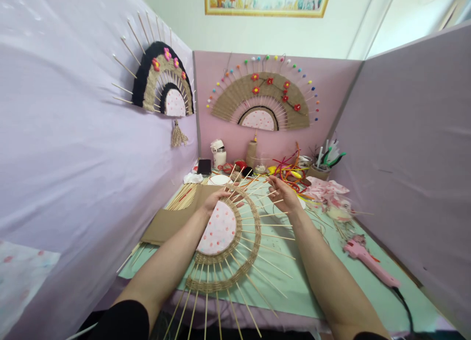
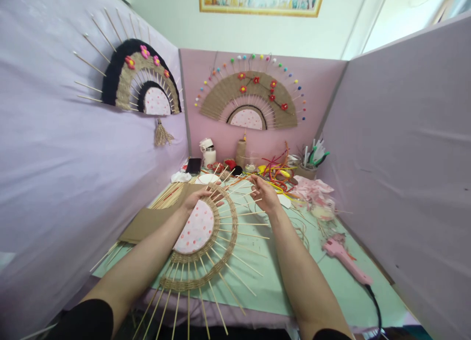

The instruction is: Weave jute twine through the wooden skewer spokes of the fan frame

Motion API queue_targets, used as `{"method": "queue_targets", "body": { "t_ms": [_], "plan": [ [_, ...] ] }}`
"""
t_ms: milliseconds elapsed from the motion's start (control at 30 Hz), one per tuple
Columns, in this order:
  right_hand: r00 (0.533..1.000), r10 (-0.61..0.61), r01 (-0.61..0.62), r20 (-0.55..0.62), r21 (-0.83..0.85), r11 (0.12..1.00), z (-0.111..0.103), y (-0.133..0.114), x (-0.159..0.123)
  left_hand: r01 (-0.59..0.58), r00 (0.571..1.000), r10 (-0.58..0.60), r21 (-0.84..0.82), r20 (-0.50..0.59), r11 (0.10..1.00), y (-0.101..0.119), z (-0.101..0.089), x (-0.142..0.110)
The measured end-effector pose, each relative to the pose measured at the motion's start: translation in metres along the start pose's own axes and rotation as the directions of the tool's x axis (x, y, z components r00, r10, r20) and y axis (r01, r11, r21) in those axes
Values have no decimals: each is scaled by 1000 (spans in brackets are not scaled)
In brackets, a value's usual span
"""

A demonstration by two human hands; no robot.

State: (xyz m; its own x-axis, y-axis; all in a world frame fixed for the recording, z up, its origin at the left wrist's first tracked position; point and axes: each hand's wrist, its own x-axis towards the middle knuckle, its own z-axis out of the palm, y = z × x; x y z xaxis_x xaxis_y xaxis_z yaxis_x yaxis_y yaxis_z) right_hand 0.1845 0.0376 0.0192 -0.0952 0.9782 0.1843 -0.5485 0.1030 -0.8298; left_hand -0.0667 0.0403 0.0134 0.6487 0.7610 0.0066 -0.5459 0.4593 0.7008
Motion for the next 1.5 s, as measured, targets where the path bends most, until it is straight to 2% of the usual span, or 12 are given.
{"method": "queue_targets", "body": {
  "t_ms": [233,467,667,767,867,967,1100,1333,1500],
  "plan": [
    [991,-133,133,-2,48,990,1,-3,-3,-13,1000,13,10,-4,1000,0,1,-2],
    [999,-4,-3,-41,-157,988,-13,5,-2,-68,998,68,-17,1,998,5,2,-2],
    [993,119,-116,-15,-357,927,-4,25,-3,-160,984,153,-70,-92,985,9,3,1],
    [968,246,-203,42,-442,874,0,29,-7,-179,980,169,-92,-104,980,11,3,-2],
    [937,339,-265,89,-451,852,-1,29,-10,-193,981,190,-93,-41,977,12,1,-5],
    [929,356,-282,106,-422,862,-3,27,-11,-227,974,228,-74,2,971,9,0,-8],
    [927,355,-282,116,-406,869,-4,27,-10,-262,965,262,-75,-5,962,5,0,-8],
    [924,347,-265,163,-383,885,0,27,-13,-249,969,246,-82,-36,965,5,0,-9],
    [918,357,-271,174,-384,883,0,30,-11,-190,982,186,-127,-41,974,7,4,-12]
  ]
}}
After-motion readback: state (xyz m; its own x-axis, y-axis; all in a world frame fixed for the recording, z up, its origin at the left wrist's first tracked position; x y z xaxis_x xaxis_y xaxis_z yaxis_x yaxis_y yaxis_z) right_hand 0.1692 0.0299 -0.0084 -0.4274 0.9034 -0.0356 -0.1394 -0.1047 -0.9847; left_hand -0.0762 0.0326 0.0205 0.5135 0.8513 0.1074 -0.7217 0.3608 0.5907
